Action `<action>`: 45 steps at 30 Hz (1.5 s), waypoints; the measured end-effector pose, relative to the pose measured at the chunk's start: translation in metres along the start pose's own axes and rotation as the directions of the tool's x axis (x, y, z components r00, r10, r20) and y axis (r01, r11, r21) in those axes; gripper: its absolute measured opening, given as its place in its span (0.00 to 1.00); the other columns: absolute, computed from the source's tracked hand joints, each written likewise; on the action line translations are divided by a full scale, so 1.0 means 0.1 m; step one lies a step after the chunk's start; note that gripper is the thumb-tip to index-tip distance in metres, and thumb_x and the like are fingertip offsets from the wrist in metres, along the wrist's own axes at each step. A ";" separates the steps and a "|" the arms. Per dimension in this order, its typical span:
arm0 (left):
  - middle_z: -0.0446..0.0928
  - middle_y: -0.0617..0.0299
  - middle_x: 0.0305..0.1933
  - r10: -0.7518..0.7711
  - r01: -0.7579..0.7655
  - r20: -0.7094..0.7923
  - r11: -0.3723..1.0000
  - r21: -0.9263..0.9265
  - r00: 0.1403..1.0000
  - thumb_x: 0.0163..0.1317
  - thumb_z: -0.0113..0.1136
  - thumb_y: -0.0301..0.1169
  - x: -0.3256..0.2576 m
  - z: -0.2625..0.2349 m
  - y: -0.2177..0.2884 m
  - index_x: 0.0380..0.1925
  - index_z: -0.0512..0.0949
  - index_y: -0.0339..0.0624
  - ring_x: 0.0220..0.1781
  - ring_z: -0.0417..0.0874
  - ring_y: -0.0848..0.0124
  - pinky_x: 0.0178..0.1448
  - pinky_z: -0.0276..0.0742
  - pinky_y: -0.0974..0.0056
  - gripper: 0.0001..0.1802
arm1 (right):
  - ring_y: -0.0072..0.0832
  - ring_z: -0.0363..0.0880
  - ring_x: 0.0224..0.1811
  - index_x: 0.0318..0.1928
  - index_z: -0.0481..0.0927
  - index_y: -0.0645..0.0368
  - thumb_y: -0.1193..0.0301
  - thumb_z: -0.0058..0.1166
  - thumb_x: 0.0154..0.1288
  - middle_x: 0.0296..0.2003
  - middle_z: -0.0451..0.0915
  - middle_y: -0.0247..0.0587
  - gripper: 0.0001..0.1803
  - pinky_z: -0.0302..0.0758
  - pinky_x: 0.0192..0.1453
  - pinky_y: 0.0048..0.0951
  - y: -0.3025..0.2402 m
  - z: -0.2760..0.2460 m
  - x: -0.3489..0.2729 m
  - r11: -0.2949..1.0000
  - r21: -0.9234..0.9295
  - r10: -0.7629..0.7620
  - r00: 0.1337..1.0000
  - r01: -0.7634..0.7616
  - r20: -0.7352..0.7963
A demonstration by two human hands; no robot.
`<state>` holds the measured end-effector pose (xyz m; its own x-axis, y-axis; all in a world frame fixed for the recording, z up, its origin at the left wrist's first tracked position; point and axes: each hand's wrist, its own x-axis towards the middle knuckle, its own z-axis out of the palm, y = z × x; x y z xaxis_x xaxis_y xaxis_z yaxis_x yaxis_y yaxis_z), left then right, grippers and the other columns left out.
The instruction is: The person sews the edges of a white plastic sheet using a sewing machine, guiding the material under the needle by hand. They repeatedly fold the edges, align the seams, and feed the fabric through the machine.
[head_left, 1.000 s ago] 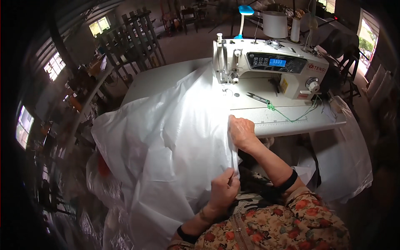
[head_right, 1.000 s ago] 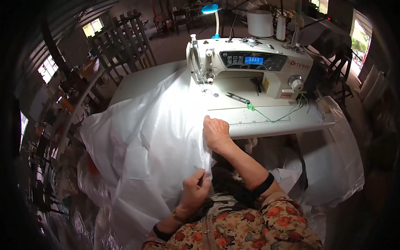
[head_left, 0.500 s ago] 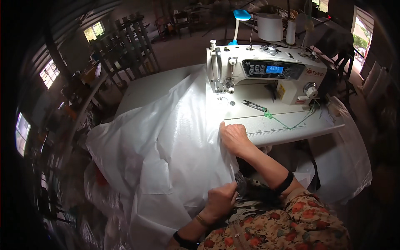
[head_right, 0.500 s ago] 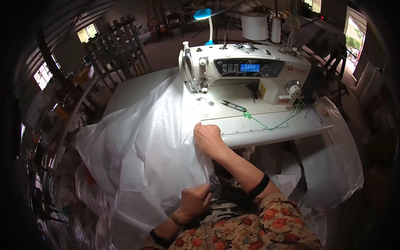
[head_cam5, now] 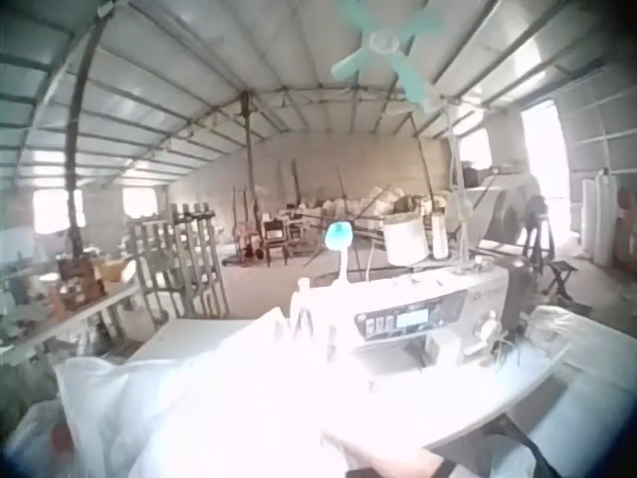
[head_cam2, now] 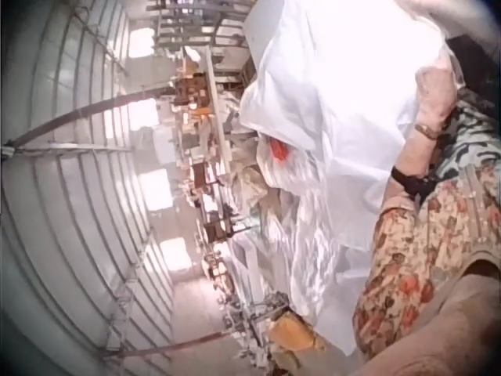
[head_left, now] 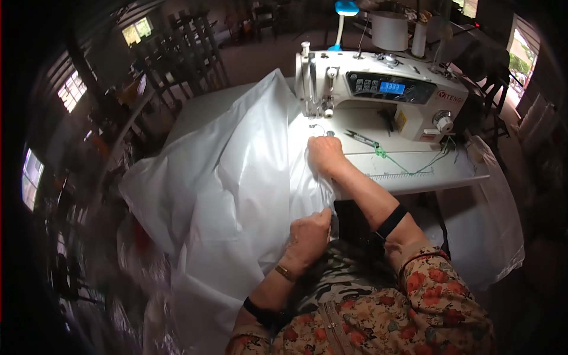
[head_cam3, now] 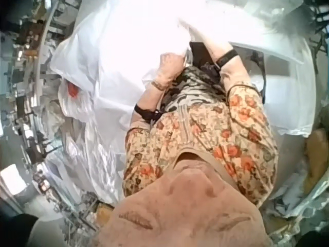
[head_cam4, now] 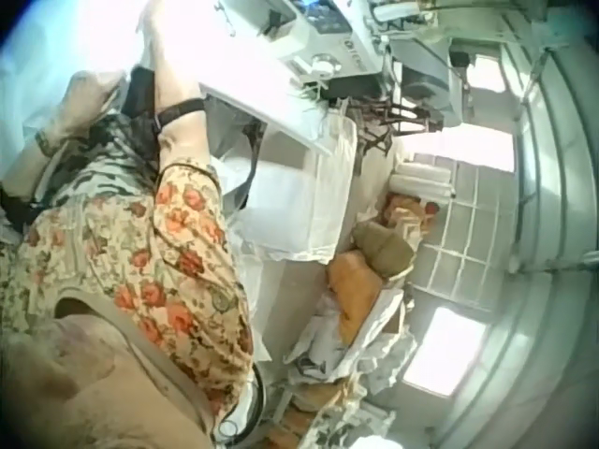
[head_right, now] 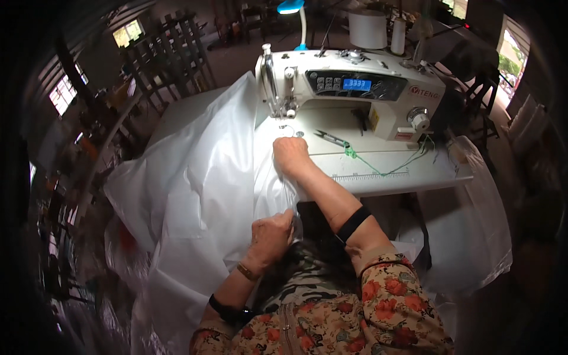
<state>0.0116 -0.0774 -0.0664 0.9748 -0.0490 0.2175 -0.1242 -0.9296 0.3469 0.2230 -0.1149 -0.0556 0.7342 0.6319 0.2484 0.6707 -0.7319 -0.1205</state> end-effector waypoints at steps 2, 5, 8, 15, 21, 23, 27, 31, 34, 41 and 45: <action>0.78 0.52 0.33 0.053 -0.056 -0.152 0.998 -0.017 0.987 0.57 0.61 0.28 -0.16 0.02 0.12 0.37 0.74 0.38 0.35 0.82 0.54 0.36 0.77 0.54 0.10 | 0.48 0.85 0.37 0.39 0.79 0.65 0.73 0.44 0.63 0.32 0.84 0.56 0.11 0.79 0.43 0.47 -0.02 -0.03 -0.07 0.997 0.052 0.064 0.998 -0.064 -0.017; 0.78 0.49 0.46 0.159 -0.178 -0.384 0.984 -0.015 0.910 0.58 0.62 0.25 -0.54 0.03 0.16 0.48 0.77 0.33 0.46 0.81 0.53 0.47 0.79 0.57 0.17 | 0.50 0.84 0.37 0.51 0.75 0.66 0.69 0.50 0.65 0.31 0.83 0.54 0.17 0.78 0.42 0.47 -0.08 -0.08 -0.41 0.986 0.132 0.106 0.992 -0.097 -0.062; 0.78 0.47 0.53 0.095 -0.248 -0.317 0.837 -0.487 0.944 0.61 0.61 0.24 -1.18 0.09 0.00 0.50 0.78 0.32 0.52 0.82 0.52 0.56 0.78 0.57 0.16 | 0.48 0.83 0.36 0.52 0.73 0.65 0.67 0.53 0.67 0.33 0.82 0.54 0.18 0.78 0.43 0.43 -0.06 -0.12 -1.02 0.876 0.466 0.244 0.948 -0.124 -0.206; 0.78 0.47 0.57 -0.621 0.461 0.231 0.238 -0.855 0.749 0.71 0.48 0.27 -3.09 0.82 -0.30 0.55 0.75 0.32 0.52 0.83 0.59 0.58 0.76 0.61 0.16 | 0.22 0.78 0.42 0.50 0.73 0.66 0.77 0.48 0.71 0.41 0.79 0.37 0.10 0.75 0.50 0.24 -0.02 0.42 -2.13 0.121 0.948 0.360 0.903 -0.294 0.234; 0.78 0.47 0.52 -0.912 0.869 -0.031 0.398 -0.295 0.408 0.72 0.50 0.36 -4.02 1.56 -0.74 0.57 0.71 0.31 0.49 0.81 0.54 0.56 0.75 0.58 0.21 | 0.12 0.72 0.27 0.67 0.61 0.63 0.72 0.58 0.66 0.33 0.76 0.35 0.32 0.69 0.25 0.17 -0.03 0.99 -1.84 -0.207 0.975 0.225 0.967 -0.076 0.123; 0.77 0.46 0.50 -0.935 0.923 -0.236 0.316 -0.219 0.265 0.70 0.52 0.38 -4.00 1.25 -1.07 0.54 0.72 0.30 0.48 0.80 0.52 0.55 0.74 0.56 0.21 | 0.15 0.74 0.27 0.61 0.70 0.66 0.67 0.58 0.66 0.32 0.78 0.39 0.27 0.73 0.28 0.22 0.08 1.05 -1.74 -0.013 0.928 0.141 0.918 -0.374 0.372; 0.76 0.44 0.46 -0.485 0.947 -0.866 0.317 -0.045 0.121 0.67 0.58 0.42 -3.75 -0.53 -1.79 0.47 0.73 0.29 0.46 0.78 0.49 0.53 0.74 0.52 0.23 | 0.21 0.76 0.32 0.51 0.77 0.63 0.67 0.56 0.64 0.34 0.80 0.36 0.17 0.75 0.36 0.29 0.17 1.04 -1.59 0.153 0.974 0.003 0.986 -0.164 0.166; 0.75 0.42 0.42 0.168 0.948 -0.945 0.103 0.300 0.281 0.64 0.64 0.47 -3.37 -2.56 -2.27 0.41 0.74 0.28 0.45 0.77 0.45 0.51 0.73 0.48 0.27 | 0.22 0.76 0.31 0.46 0.79 0.66 0.69 0.56 0.62 0.32 0.81 0.36 0.15 0.74 0.37 0.30 -0.02 0.64 -1.75 0.386 0.901 -0.070 0.967 -0.199 0.244; 0.74 0.43 0.60 0.290 0.790 -0.798 0.176 0.587 0.528 0.66 0.60 0.51 -2.89 -3.30 -2.78 0.54 0.75 0.32 0.62 0.75 0.50 0.64 0.73 0.52 0.31 | 0.22 0.79 0.38 0.46 0.80 0.68 0.67 0.55 0.66 0.40 0.83 0.40 0.16 0.77 0.46 0.27 -0.15 0.13 -2.05 0.402 0.915 -0.192 0.979 0.022 0.061; 0.83 0.48 0.49 -0.277 0.445 -0.504 0.860 0.249 0.818 0.70 0.57 0.33 -1.76 -2.11 -2.26 0.45 0.81 0.32 0.50 0.84 0.56 0.57 0.78 0.61 0.14 | 0.17 0.77 0.45 0.56 0.74 0.65 0.69 0.55 0.70 0.45 0.81 0.34 0.18 0.75 0.52 0.22 -0.26 -0.19 -2.35 -0.256 0.887 -0.136 0.923 -0.384 0.361; 0.84 0.57 0.37 -0.307 0.272 0.006 0.835 -0.479 0.952 0.61 0.65 0.28 -1.26 -0.53 -0.91 0.49 0.80 0.32 0.41 0.84 0.72 0.49 0.79 0.67 0.17 | 0.17 0.77 0.38 0.47 0.80 0.65 0.67 0.56 0.70 0.38 0.81 0.33 0.13 0.75 0.44 0.23 -0.28 -0.11 -2.58 -0.149 0.728 -0.038 0.740 -0.669 0.672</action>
<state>-0.1094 0.0324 -0.0768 0.9671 0.2361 0.0951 0.0728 -0.6147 0.7854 0.0141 -0.2599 -0.1060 0.5885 0.6664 -0.4577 -0.5146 -0.1279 -0.8479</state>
